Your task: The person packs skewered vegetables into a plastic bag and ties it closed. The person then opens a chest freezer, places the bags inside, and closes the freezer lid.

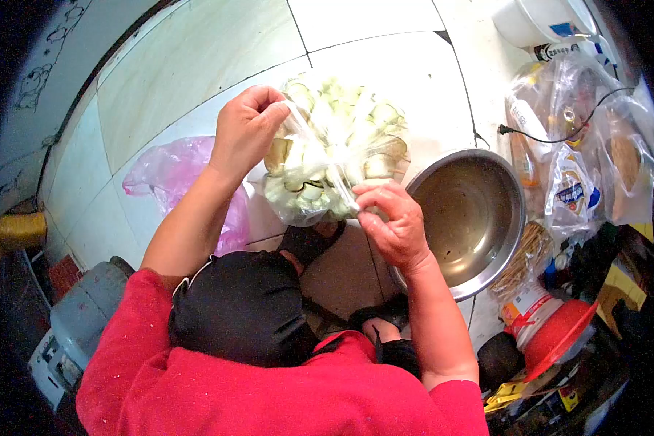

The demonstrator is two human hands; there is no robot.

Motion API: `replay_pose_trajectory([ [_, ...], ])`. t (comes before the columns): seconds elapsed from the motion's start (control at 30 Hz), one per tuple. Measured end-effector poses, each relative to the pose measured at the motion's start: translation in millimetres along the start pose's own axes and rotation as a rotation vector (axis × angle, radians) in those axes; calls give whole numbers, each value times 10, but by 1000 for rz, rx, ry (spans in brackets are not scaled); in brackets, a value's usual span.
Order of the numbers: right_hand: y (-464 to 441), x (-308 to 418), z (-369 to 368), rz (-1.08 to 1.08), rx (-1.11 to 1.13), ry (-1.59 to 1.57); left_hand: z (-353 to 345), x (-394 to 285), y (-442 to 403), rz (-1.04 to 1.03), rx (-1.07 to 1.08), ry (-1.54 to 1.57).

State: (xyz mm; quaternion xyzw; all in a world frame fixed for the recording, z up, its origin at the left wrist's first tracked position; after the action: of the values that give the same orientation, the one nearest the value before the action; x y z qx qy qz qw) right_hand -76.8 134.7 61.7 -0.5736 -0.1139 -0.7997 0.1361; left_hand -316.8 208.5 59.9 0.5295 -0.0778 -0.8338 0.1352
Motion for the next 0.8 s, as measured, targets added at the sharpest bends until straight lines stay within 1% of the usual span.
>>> replay_pose_trajectory([
  [0.03, 7, 27, -18, 50, 53, 58, -7, 10, -7, 3, -3, -1],
  [0.07, 29, 0, -29, 48, 86, 102, -22, 0, -5, -46, -17, -60],
  [0.1, 53, -54, -38, 46, 88, 101, -35, -5, 1, -94, -29, -118],
  [0.23, 25, -48, -51, 45, 94, 191, -44, 80, -36, -93, -32, -189],
  [0.3, 1, 13, -87, 37, 100, 207, -54, 39, -27, -139, -64, -117],
  [0.37, -40, 84, -96, 51, -5, 164, -51, -58, -1, -154, -89, -70],
  [0.43, -56, 260, -71, 70, -18, 134, -38, -161, 28, -164, -113, -25],
  [0.5, -55, 383, -37, 90, -30, 104, -28, -261, 51, -234, -137, 54],
  [0.63, -3, 321, 17, 87, -34, 61, -48, -60, -71, -190, -107, 57],
  [0.7, 90, 25, -49, 48, 12, 162, -56, 128, -204, -177, -134, -120],
  [0.73, 137, -111, -107, 79, -2, 187, -53, 232, -256, -102, -102, -132],
  [0.8, 155, -134, -156, 86, 19, 214, -66, 261, -293, -107, -122, -137],
])
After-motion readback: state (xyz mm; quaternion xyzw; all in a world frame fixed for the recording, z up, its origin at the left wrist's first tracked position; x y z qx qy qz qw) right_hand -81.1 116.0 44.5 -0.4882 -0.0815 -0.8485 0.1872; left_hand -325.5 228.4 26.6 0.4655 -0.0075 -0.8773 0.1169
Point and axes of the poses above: each hand's wrist, its own y-axis away from the middle knuckle, its own z-axis out of the back of the hand, x = y × z, the point moved 5 cm from there along -y, towards the middle knuckle, and after that the axes turned 1 degree about -z, right-handed, at the moved point
